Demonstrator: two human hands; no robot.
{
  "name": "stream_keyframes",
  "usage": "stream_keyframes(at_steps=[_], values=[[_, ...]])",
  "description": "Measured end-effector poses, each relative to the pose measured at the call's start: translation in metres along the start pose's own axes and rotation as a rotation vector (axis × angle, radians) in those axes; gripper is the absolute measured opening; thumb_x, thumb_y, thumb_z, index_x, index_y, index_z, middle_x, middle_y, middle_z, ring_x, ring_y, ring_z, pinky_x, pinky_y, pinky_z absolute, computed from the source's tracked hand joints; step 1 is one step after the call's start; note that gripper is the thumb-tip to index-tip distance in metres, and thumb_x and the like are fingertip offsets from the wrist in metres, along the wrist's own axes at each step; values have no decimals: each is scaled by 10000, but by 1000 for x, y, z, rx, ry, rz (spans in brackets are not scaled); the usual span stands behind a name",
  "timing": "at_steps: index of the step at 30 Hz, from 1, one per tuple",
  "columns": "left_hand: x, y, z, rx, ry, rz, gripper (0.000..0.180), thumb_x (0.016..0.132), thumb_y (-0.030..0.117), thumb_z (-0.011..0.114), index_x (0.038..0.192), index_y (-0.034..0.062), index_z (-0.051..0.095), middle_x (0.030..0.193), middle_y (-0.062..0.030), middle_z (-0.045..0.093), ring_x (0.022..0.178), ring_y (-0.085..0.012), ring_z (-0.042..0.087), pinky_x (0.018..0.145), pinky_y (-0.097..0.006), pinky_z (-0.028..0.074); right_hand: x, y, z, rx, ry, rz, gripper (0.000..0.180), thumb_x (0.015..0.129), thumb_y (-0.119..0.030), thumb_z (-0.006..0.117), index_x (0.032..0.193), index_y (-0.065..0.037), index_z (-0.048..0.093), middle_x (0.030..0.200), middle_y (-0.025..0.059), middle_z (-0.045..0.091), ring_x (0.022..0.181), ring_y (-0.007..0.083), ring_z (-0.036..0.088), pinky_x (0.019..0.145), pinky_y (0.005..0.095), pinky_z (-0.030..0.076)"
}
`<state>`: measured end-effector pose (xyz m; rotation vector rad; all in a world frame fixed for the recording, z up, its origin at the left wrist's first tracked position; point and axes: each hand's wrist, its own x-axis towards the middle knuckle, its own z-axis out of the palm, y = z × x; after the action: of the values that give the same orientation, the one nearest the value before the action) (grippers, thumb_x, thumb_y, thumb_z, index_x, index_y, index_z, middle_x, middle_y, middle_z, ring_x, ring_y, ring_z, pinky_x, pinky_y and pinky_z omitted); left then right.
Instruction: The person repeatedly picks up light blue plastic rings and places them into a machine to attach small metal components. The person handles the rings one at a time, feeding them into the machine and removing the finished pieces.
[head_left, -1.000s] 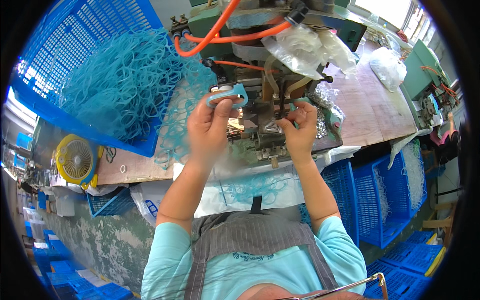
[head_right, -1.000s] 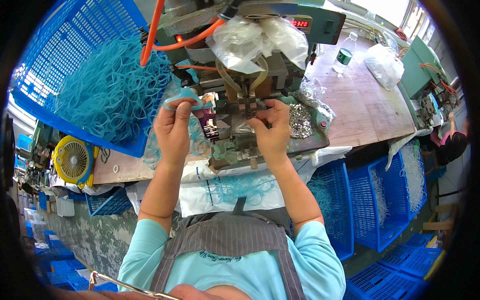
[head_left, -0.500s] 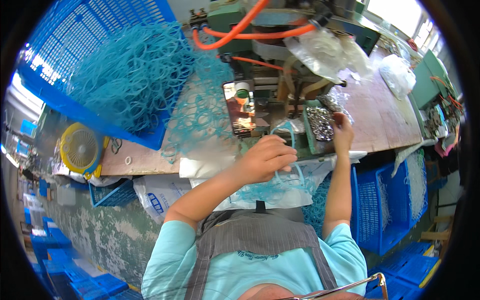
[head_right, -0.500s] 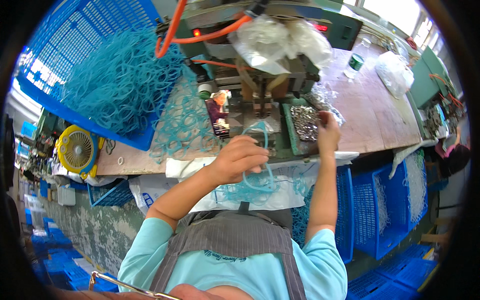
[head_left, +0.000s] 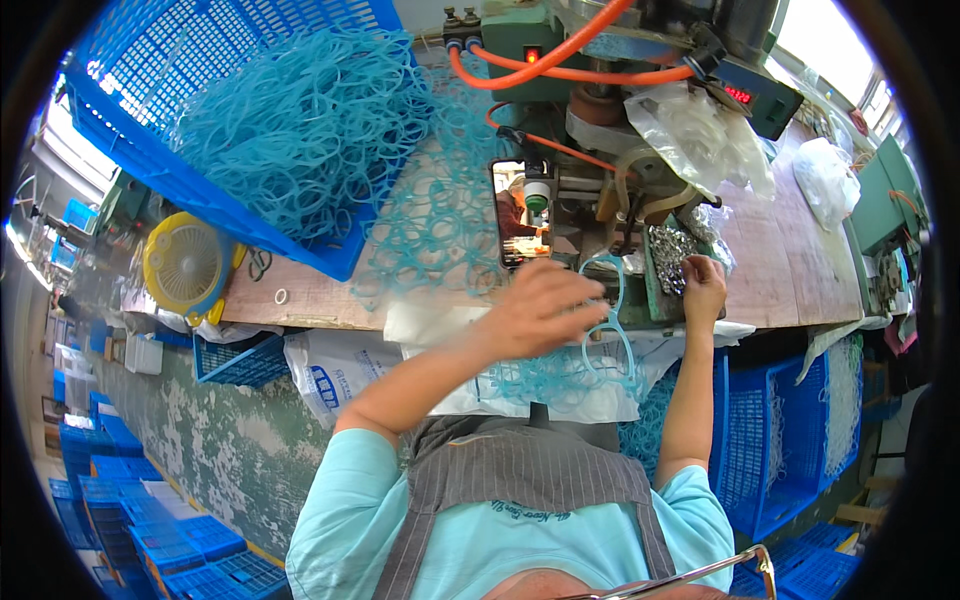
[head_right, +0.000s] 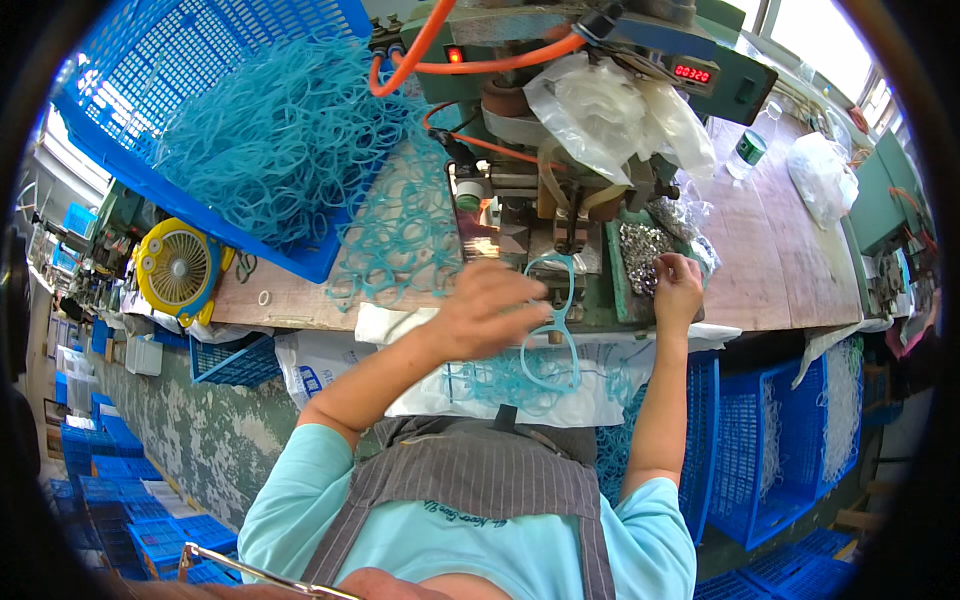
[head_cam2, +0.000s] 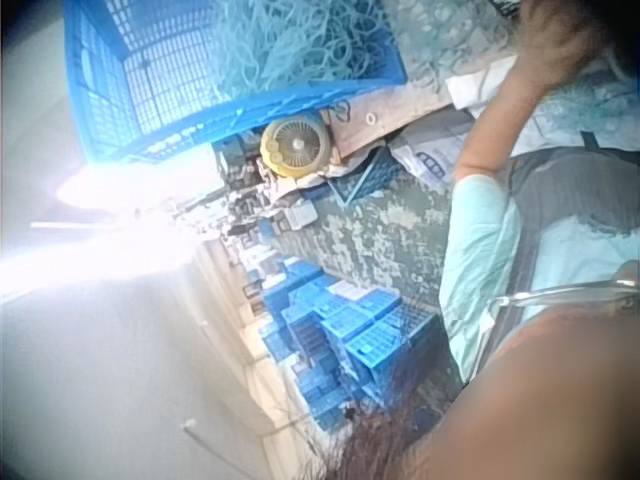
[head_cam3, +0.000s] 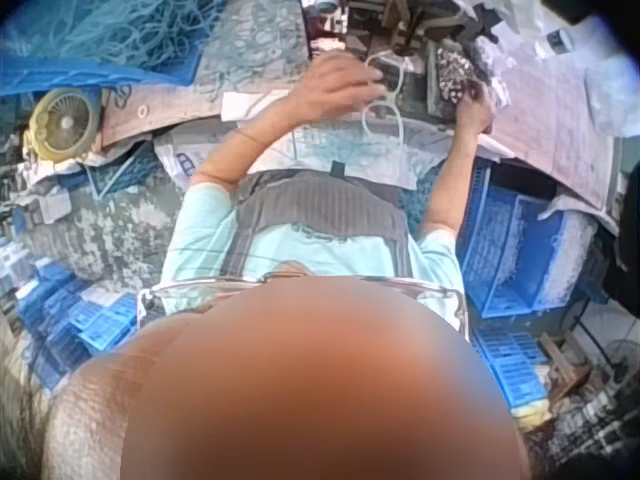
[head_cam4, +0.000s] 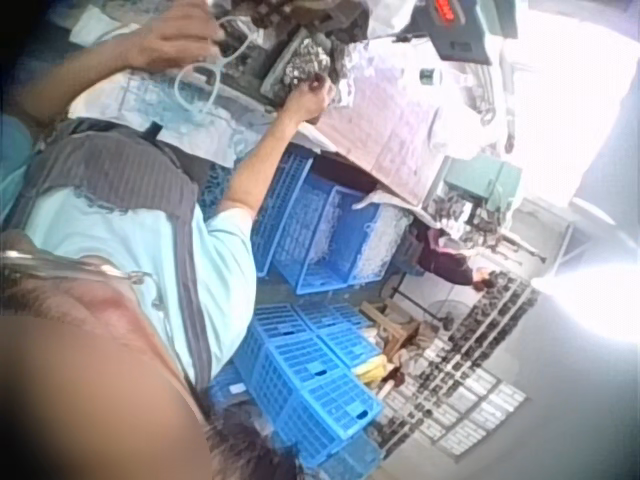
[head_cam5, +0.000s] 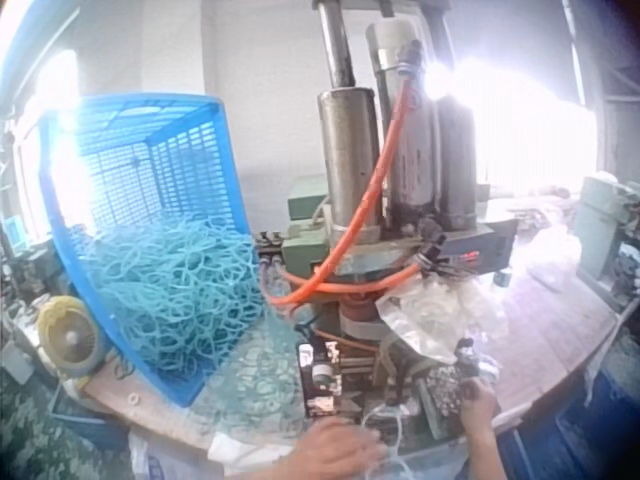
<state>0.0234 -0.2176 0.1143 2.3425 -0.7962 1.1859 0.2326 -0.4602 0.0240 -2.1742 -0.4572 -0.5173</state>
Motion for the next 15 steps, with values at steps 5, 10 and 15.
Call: stream_keyframes(at_steps=[5,10,15], values=[[-63,-78,-38,321,-73,-414,214,785,132,687,995,95,685,1073,-109,609,958,-307,586,828,-412,461,-4,-3,-4,71,76,51,76,860,-113,655,904,-51,656,822,108,670,733,251,632,675,353,497],[-134,-123,-61,710,-439,-814,252,754,61,654,1005,87,655,1147,-134,582,1058,-349,550,817,-441,459,-7,-8,-3,-34,133,38,62,872,-106,635,912,-60,650,789,128,683,692,267,662,635,360,507],[-175,-126,-59,654,-197,-662,317,773,74,640,1087,75,601,1188,-144,578,1034,-360,546,822,-437,453,-9,-8,-3,-30,103,48,75,870,-110,638,933,-74,658,793,125,693,694,273,675,638,361,518]])
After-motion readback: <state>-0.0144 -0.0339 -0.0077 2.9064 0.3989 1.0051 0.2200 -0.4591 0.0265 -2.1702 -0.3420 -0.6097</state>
